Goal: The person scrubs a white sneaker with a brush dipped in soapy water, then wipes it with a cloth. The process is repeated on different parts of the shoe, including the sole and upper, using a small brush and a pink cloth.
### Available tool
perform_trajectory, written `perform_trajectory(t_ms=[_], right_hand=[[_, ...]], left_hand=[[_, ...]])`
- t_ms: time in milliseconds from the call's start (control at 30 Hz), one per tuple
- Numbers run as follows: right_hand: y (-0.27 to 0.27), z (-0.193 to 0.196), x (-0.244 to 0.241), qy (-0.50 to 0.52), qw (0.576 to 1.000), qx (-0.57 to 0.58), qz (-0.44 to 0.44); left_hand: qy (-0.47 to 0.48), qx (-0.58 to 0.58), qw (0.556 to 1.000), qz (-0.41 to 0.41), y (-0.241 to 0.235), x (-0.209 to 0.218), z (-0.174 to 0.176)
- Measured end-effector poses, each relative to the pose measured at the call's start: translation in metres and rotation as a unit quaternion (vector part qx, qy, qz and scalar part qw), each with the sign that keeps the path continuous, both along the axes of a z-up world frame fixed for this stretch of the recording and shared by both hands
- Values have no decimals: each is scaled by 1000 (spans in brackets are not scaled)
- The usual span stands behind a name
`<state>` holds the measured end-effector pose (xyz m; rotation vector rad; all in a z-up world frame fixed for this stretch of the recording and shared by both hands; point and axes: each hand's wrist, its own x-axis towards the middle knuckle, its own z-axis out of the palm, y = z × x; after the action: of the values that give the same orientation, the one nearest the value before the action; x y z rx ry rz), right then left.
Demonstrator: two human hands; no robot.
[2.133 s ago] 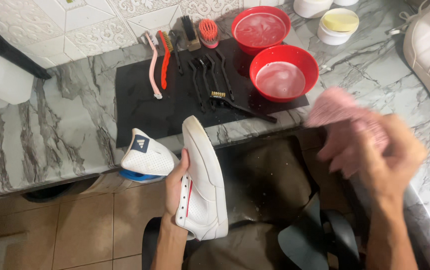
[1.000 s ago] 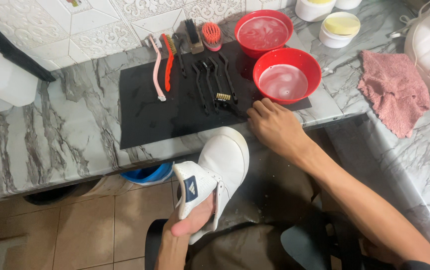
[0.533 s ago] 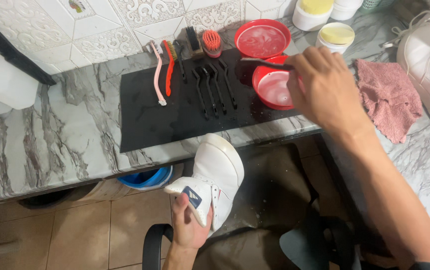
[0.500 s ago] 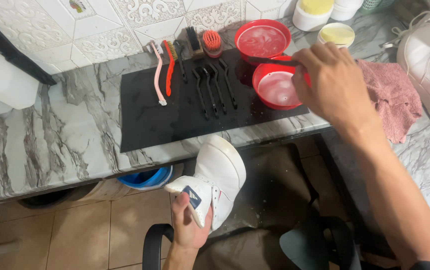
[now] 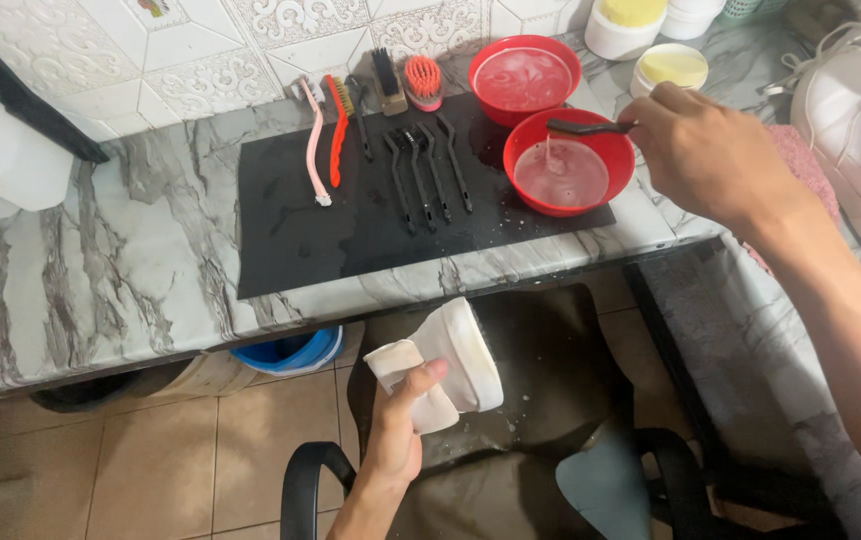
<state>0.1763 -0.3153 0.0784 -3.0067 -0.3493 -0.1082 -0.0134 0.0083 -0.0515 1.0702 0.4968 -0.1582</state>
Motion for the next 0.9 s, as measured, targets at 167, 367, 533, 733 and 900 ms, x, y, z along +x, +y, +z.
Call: perform_trajectory(t_ms=[167,367,533,733,900], right_hand=[[-3,3,-38,-155,948,-13,278],[12,-2,-95,-213,894,42,392],[20,5,-119,-241,870,101,418],[27,-3,-114,-259,842,108,461],[39,-7,-116,-232,818,135,508]], left_hand=[[-9,14,1000,-17,-5,0,5],[-60,45,994,-79,-11,3,8],[-79,107,984,-122,-24,0,29],[-130,122,971,-157,-36,-1,35],[-101,96,981,-136,-36,-3,27]])
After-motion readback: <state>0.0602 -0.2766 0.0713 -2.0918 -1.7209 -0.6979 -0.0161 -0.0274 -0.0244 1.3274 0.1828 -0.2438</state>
